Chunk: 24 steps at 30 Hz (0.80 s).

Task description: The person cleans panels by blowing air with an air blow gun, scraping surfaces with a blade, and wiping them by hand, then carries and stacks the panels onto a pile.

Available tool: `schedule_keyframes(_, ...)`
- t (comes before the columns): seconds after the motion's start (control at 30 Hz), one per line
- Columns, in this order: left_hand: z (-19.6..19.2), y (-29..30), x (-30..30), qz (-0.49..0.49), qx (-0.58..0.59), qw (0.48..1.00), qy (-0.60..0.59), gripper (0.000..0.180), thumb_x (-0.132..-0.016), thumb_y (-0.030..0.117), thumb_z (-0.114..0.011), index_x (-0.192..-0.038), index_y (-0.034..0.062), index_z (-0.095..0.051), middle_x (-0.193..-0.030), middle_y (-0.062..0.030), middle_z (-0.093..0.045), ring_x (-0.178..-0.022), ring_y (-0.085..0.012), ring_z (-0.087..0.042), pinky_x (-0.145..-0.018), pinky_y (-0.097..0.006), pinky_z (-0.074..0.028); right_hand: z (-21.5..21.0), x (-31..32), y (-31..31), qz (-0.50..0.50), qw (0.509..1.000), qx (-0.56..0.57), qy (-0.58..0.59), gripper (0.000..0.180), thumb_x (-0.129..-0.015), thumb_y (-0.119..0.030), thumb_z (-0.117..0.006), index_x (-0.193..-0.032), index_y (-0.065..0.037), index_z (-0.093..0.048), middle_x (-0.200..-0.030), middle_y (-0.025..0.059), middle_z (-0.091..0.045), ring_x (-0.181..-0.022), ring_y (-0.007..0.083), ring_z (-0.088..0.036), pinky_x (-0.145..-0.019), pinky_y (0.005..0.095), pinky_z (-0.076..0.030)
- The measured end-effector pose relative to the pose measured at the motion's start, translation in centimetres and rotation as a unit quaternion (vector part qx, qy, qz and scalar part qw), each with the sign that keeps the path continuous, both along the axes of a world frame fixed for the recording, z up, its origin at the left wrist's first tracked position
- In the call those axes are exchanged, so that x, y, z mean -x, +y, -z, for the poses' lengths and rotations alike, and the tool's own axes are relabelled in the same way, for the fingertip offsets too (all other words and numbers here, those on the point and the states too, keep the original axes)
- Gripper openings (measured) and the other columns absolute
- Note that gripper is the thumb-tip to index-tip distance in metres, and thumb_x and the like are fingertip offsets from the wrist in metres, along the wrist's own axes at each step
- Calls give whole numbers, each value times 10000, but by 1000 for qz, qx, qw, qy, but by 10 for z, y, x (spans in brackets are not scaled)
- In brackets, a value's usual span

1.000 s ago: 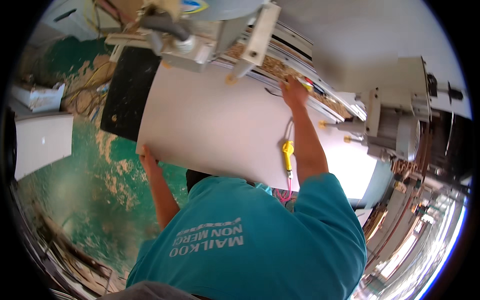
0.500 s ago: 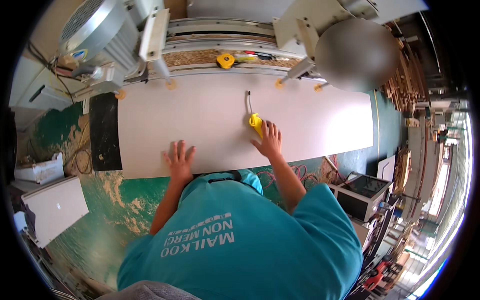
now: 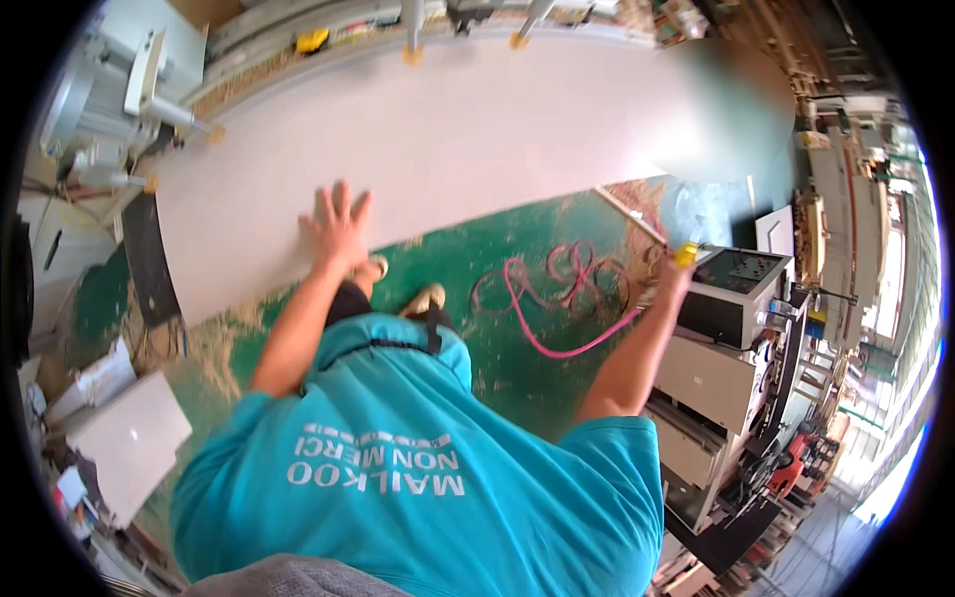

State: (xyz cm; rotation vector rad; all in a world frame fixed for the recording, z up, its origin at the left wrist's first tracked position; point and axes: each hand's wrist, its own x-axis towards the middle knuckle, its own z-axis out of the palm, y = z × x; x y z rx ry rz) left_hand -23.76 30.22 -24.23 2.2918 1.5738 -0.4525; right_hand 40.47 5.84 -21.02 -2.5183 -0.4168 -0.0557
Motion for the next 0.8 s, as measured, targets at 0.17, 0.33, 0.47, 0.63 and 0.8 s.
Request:
schedule_keyframes(0.17, 0, 3, 2, -30, 44, 996, 72, 1149, -637, 191, -778, -1515, 404, -68, -1604, -77, 90, -1451, -427, 51, -977, -818, -159, -72, 50, -49, -112, 940, -82, 312, 409, -945, -458, -559, -1214, -151, -526, -941, 83, -650, -804, 157, -663, -532, 277, -429)
schedule_keyframes(0.33, 0, -2, -9, -21, 80, 992, 92, 1177, -666, 229, -787, -1514, 409, 8, -1597, -61, 149, -1448, -421, 100, -1000, -801, -159, -26, 122, -89, 7, 881, -225, 415, 596, -934, -570, -498, -1286, -90, -494, -970, 98, -655, -803, 188, -659, -539, 280, -420)
schedule_keyframes(0.47, -12, -3, -6, -35, 78, 991, 106, 1256, -627, 318, -828, -1510, 400, 60, -1585, -67, 202, -1446, -418, 123, -1004, -788, -169, -9, 205, -63, -79, 863, -215, 450, 435, -968, -480, -487, -1211, -120, -508, -899, 90, -641, -656, 145, -595, -467, 254, -413)
schedule_keyframes(0.63, -20, -14, -10, -35, 78, 991, 104, 1258, -620, 346, -845, -1511, 407, 41, -1584, -48, 208, -1444, -408, 137, -1008, -792, -161, -25, 260, -41, -191, 792, -189, 549, 378, -1027, -355, -404, -1346, -153, -421, -917, 97, -649, -624, 115, -586, -450, 222, -407)
schedule_keyframes(0.8, -23, -16, -14, -29, 93, 990, 104, 1247, -635, 321, -823, -1510, 403, 61, -1581, -47, 218, -1445, -401, 146, -1006, -798, -144, -46, 257, 8, -279, 787, -144, 530, 399, -1018, -373, -424, -1352, -153, -417, -930, 82, -660, -728, 142, -665, -494, 218, -369)
